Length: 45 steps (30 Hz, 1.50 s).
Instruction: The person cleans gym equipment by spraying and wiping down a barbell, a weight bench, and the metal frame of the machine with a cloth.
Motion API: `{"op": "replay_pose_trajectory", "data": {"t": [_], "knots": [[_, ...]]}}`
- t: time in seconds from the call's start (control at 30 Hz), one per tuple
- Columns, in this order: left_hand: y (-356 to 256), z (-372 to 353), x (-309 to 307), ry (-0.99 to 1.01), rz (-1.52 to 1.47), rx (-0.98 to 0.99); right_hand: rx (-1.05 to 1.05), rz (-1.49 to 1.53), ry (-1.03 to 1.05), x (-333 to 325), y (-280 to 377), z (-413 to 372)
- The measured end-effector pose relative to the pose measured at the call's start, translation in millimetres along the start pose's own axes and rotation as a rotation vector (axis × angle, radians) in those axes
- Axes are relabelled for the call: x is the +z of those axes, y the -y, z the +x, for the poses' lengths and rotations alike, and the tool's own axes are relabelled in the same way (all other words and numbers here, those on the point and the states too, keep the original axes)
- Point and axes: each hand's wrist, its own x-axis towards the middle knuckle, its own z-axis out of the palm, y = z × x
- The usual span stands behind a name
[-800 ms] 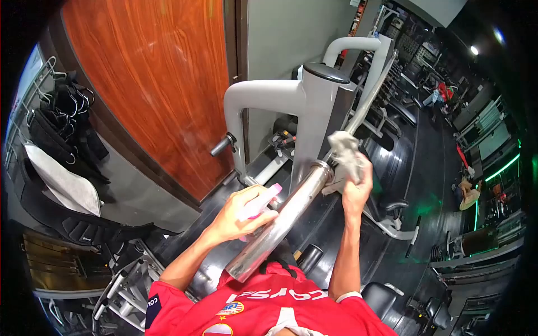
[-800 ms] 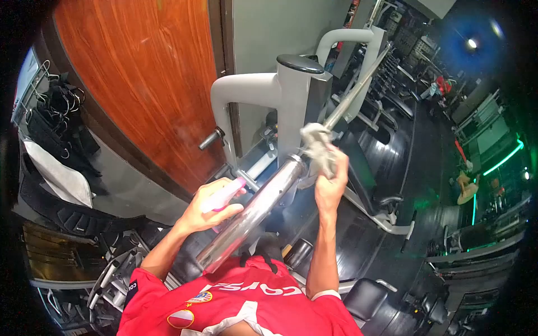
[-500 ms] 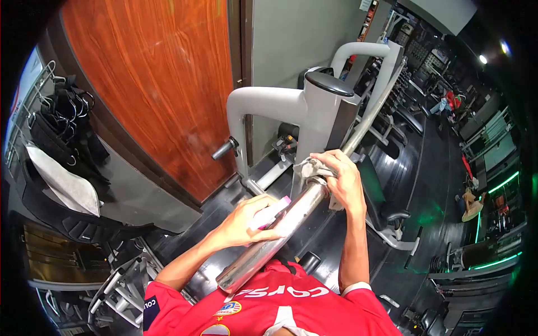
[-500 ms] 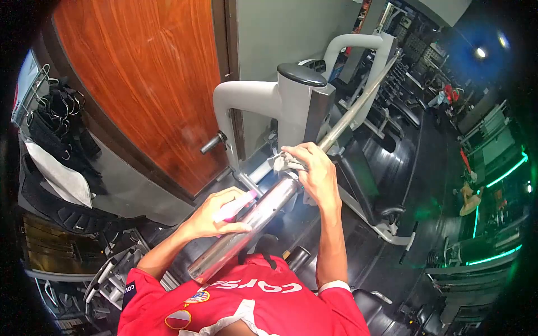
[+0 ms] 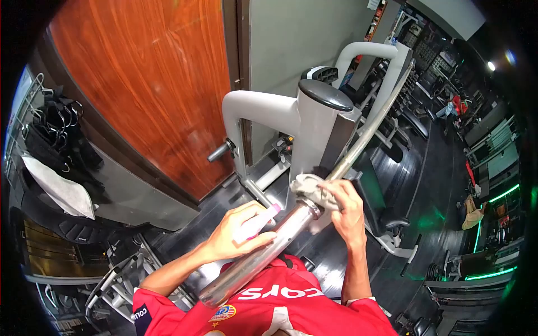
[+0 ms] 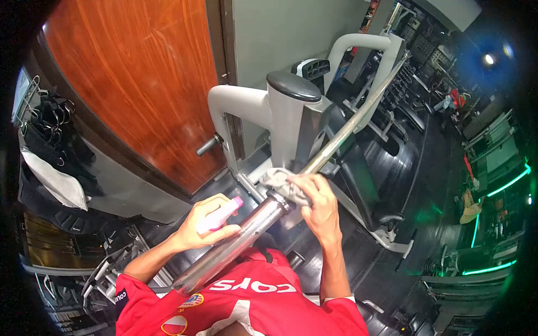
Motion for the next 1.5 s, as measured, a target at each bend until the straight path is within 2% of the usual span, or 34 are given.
{"op": "replay_pose_trajectory", "data": {"t": [0.03,0.1,0.17,0.3,0.33,0.4,0.53,0.57,0.67,0.7,0.77,0.83,0.87,0.9,0.97,1.0,1.07,1.1,1.13,1.17,1.23,1.3,1.37,1.43,1.5], "knots": [[1,4,1,-0.013,0.027,0.031,-0.012,-0.118,-0.032,-4,-5,5],[-2,10,3,-0.026,0.05,0.062,0.017,-0.167,-0.145,-3,-15,15],[-10,15,4,0.009,0.056,-0.027,-0.006,-0.22,-0.145,1,-12,16],[-4,15,8,0.023,0.057,-0.081,-0.078,-0.135,0.024,-4,-5,19],[-1,15,10,0.037,0.097,-0.046,-0.073,-0.132,0.026,-7,-3,24],[1,17,14,0.056,0.136,-0.007,-0.061,-0.074,0.187,-12,1,37],[2,19,15,0.108,0.141,-0.086,-0.093,-0.172,0.283,-5,15,45],[1,20,15,0.107,0.136,-0.112,-0.085,-0.114,0.28,-4,13,42],[-3,19,15,0.104,0.163,-0.173,-0.162,0.143,0.137,0,-11,16],[-3,18,16,0.098,0.164,-0.178,-0.223,0.181,0.024,10,-29,-2],[-1,17,18,0.067,0.149,-0.185,-0.226,0.306,-0.202,38,-58,-40],[-3,18,17,0.075,0.152,-0.199,-0.204,0.341,-0.298,58,-73,-62],[-3,19,17,0.089,0.152,-0.212,-0.092,0.343,-0.234,68,-84,-74],[-2,19,17,0.092,0.153,-0.213,-0.07,0.348,-0.195,72,-82,-68],[1,19,16,0.099,0.142,-0.187,0.387,0.634,-0.153,91,-86,-80],[0,18,16,0.115,0.14,-0.193,0.508,0.673,-0.031,103,-105,-82],[3,16,17,0.119,0.143,-0.197,0.761,1.399,-0.039,97,-87,-55],[3,15,17,0.117,0.148,-0.202,0.845,1.776,0.004,91,-81,-46],[2,14,17,0.12,0.152,-0.208,0.746,1.961,0.132,85,-78,-40],[1,14,18,0.117,0.158,-0.208,0.747,1.969,0.133,83,-79,-41],[0,15,16,0.119,0.171,-0.207,0.908,2.084,0.283,79,-79,-40],[2,13,18,0.11,0.157,-0.183,0.928,2.067,0.213,70,-68,-47],[2,12,19,0.113,0.15,-0.196,0.867,1.739,0.057,58,-59,-52],[2,13,18,0.124,0.162,-0.19,0.841,1.697,0.026,43,-50,-59],[-1,12,18,0.132,0.134,-0.243,0.698,1.404,-0.078,36,-43,-67]]}}
